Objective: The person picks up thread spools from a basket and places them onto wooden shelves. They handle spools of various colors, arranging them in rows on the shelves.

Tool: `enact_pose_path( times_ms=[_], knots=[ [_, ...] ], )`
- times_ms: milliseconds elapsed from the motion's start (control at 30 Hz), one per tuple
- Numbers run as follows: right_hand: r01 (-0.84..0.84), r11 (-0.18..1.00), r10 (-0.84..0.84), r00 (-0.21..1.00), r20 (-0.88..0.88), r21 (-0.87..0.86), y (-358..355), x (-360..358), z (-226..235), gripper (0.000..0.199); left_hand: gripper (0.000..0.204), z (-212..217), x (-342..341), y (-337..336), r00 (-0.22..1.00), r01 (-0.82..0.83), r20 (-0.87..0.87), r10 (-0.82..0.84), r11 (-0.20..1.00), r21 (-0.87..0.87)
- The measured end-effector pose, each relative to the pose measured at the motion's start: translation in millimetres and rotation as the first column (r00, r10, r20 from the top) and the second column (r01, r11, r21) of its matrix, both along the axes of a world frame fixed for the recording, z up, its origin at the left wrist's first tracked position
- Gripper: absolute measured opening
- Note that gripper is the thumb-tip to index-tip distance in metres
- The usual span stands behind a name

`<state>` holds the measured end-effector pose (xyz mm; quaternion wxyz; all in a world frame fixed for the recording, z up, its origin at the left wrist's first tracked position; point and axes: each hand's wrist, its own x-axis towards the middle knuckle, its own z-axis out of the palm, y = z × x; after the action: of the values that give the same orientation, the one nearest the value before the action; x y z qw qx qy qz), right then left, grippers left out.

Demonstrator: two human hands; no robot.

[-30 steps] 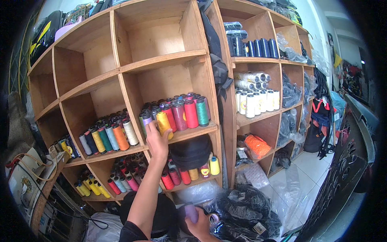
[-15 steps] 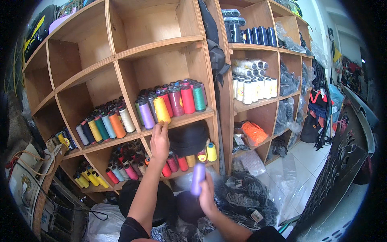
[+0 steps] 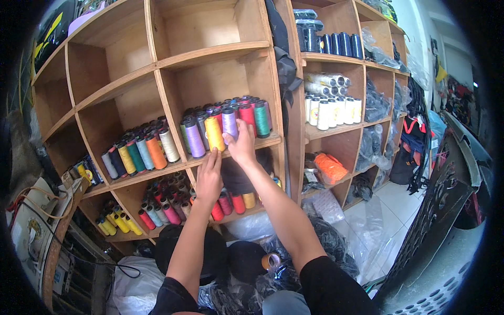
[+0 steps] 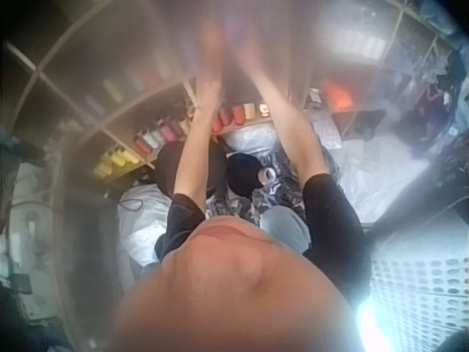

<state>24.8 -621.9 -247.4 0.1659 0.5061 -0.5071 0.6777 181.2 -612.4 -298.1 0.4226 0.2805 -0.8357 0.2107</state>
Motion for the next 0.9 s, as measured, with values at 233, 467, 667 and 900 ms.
enact_pose_path(
  times_ms=[233, 467, 667, 900],
  knots=[
    [-0.057, 0.975, 0.054, 0.998, 0.017, 0.214, 11.1, 0.2, -4.4, 0.054, 0.070, 4.9, 5.7, 5.6, 1.000, 0.020, -0.020, -0.019, 0.996, 0.083],
    [0.069, 0.983, -0.049, 0.992, -0.117, 0.170, 7.8, -0.4, -14.1, 0.058, 0.072, 7.3, 12.4, 18.7, 0.973, 0.210, -0.135, -0.188, 0.962, 0.175],
    [0.054, 0.986, -0.039, 0.995, -0.096, 0.158, 5.7, 8.0, -17.2, 0.064, 0.065, -3.1, 27.0, 42.6, 0.966, 0.229, -0.174, -0.194, 0.949, 0.216],
    [0.122, 0.978, -0.100, 0.986, -0.135, 0.170, 5.1, 7.3, -31.7, 0.067, 0.051, -39.1, 43.0, 58.2, 0.918, 0.370, -0.232, -0.321, 0.904, 0.216]
  ],
)
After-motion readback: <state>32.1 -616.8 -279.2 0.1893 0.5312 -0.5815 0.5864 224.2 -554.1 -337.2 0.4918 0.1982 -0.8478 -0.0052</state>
